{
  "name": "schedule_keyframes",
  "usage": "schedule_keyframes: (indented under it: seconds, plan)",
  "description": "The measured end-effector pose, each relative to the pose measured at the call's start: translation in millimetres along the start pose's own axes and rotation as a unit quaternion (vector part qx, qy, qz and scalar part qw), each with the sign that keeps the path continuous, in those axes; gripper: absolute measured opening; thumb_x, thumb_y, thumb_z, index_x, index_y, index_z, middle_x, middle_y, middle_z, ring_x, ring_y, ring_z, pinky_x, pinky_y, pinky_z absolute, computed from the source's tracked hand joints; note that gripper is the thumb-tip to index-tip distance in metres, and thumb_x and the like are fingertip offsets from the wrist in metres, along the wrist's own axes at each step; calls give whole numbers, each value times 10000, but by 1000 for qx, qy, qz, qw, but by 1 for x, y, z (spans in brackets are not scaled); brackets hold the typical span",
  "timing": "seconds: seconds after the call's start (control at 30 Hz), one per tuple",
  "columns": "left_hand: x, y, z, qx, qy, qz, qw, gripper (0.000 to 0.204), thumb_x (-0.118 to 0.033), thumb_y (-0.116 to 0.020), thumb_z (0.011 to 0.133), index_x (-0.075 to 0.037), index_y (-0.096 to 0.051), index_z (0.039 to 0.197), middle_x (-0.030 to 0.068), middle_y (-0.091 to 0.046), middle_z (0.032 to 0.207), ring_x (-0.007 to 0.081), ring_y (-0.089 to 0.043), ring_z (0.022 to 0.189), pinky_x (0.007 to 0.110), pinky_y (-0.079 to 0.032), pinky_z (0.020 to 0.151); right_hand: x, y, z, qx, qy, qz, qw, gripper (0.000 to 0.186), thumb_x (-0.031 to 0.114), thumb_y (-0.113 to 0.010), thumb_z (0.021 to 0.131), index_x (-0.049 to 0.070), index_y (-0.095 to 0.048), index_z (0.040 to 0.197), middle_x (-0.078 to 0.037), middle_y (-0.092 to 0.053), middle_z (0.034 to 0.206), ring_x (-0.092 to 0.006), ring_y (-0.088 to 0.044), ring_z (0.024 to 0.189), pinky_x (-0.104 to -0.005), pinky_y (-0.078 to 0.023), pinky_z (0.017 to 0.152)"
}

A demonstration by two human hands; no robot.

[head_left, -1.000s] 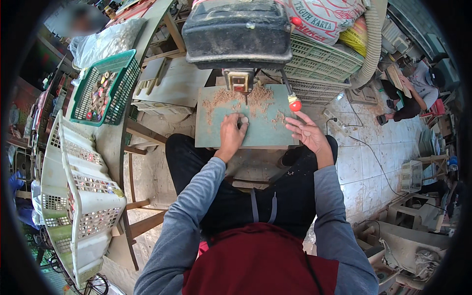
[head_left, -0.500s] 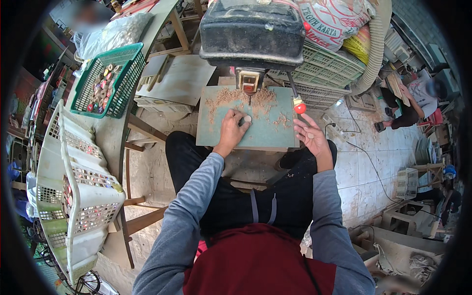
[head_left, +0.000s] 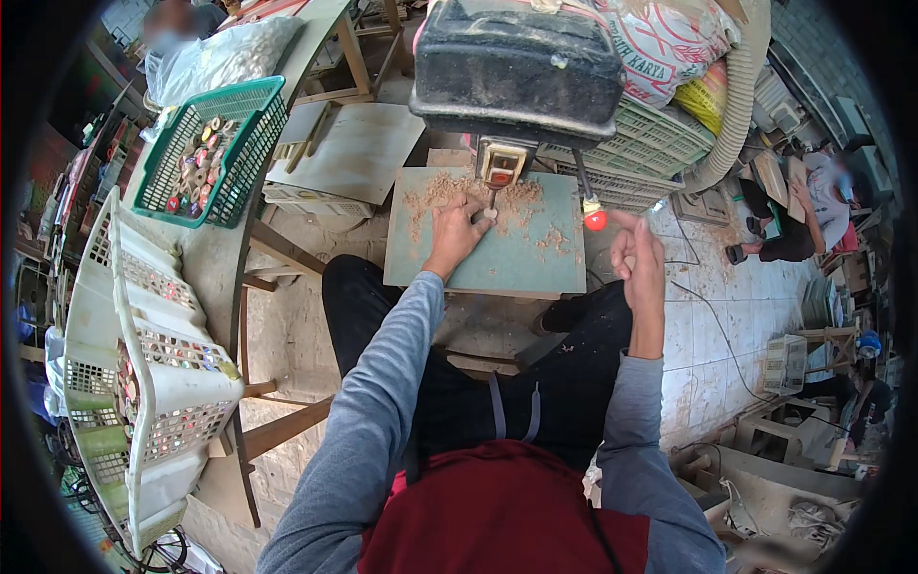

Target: The worker uses a small tabletop drill press to drill holes through the center of small circular plastic or wooden components.

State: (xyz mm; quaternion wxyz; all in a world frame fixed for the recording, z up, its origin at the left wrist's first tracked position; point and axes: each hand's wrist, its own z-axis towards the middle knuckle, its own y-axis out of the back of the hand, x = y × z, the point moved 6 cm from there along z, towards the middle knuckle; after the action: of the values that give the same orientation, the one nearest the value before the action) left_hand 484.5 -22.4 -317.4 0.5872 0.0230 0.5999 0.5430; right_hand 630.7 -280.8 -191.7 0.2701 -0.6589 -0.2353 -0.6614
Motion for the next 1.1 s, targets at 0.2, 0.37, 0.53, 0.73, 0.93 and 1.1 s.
schedule_keyframes:
  seconds: [0.2,0.37,0.53,0.73,0.93,1.1]
  plan:
    - [-4,4,-1,-6,14,-4,1000,305,-255,-807,764,-103,-769,1027,34,-680,1025,220,-627,972,392,-345,861,46,-39,4,5,102,-244,964,337,283,-623,987,-9,-674,1146,-36,-605,701,-88,-515,588,-259,-407,548]
    - [-1,2,0,-35,-14,-7,999,332,-280,-811,765,-90,-755,1030,37,-644,1006,235,-608,910,404,-348,865,17,-39,22,16,72,-335,939,343,287,-668,947,-1,-664,1132,-98,-601,693,-143,-541,602,-323,-438,579]
    - [-1,3,0,-10,14,4,1000,345,-257,-793,774,-89,-761,1075,68,-658,1004,242,-618,967,400,-345,866,-19,-38,59,3,53,-365,929,472,365,-698,899,5,-659,1201,-141,-621,698,-209,-580,615,-342,-461,605]
    - [-2,1,0,-15,13,3,1000,367,-273,-783,779,-95,-760,1099,78,-650,992,244,-613,961,404,-352,864,-28,-39,88,-2,47,-345,937,551,349,-698,891,-42,-626,1273,-152,-632,677,-184,-615,599,-331,-470,603]
    - [-3,3,0,-1,21,16,1000,368,-266,-782,776,-108,-763,1108,70,-655,1007,238,-618,969,401,-355,870,-25,-42,90,-3,50,-329,943,545,327,-702,888,-46,-624,1277,-123,-617,637,-166,-584,549,-326,-461,583]
    - [-2,3,0,-3,21,15,1000,367,-262,-785,774,-112,-764,1107,68,-656,1011,239,-619,975,399,-356,870,-27,-42,93,-3,42,-323,945,544,326,-701,888,-42,-623,1282,-103,-588,609,-160,-566,548,-325,-452,581]
